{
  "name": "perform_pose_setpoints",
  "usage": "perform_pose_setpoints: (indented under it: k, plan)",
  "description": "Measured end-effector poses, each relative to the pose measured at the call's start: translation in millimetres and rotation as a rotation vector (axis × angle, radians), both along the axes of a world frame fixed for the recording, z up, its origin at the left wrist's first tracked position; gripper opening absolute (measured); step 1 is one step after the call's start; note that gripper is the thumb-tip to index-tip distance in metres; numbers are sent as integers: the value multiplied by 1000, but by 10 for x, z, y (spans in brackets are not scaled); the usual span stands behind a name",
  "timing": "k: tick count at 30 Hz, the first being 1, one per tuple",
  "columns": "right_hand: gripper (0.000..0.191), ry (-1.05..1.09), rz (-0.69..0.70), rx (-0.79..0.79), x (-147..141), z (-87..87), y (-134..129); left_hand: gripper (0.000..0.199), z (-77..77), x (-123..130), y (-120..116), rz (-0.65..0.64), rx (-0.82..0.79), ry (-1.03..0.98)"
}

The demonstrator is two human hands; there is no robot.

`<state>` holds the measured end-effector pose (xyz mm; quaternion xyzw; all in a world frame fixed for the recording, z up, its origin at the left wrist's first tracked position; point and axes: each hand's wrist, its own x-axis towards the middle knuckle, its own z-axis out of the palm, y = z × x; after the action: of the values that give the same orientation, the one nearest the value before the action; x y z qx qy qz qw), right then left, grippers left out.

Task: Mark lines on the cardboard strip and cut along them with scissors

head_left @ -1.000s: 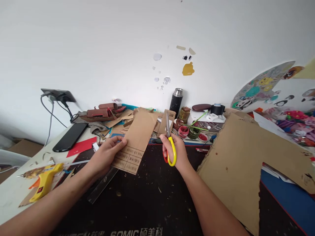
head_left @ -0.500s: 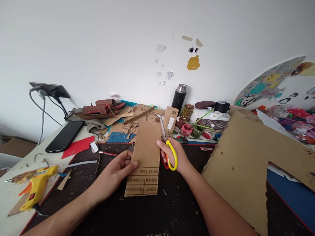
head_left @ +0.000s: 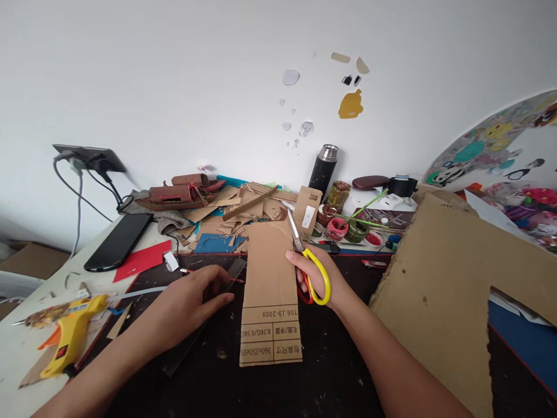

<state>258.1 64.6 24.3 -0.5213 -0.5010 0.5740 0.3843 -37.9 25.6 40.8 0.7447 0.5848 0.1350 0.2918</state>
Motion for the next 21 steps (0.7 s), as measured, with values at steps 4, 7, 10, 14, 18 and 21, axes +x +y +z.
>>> perform_pose_setpoints:
  k: [4, 7, 10, 14, 18, 21]
  plan:
    - [47, -56, 57, 9, 36, 33, -7, 32, -178, -24, -51, -22, 112, 191]
    - [46, -83, 70, 4, 38, 18, -11, 32, -247, -37, -61, -18, 190, 252]
    - [46, -105, 71, 6, 46, -29, -5, 32, -245, -32, -45, -4, 228, 325]
    - [45, -120, 69, 16, 69, -94, 5, 32, -219, 30, -32, -9, 236, 411]
    - [44, -140, 34, 26, 63, -125, 0, 31, -207, 117, -29, -3, 234, 469]
    - [46, -149, 5, 36, 44, -131, -2, 25, -174, 167, -12, 15, 215, 461]
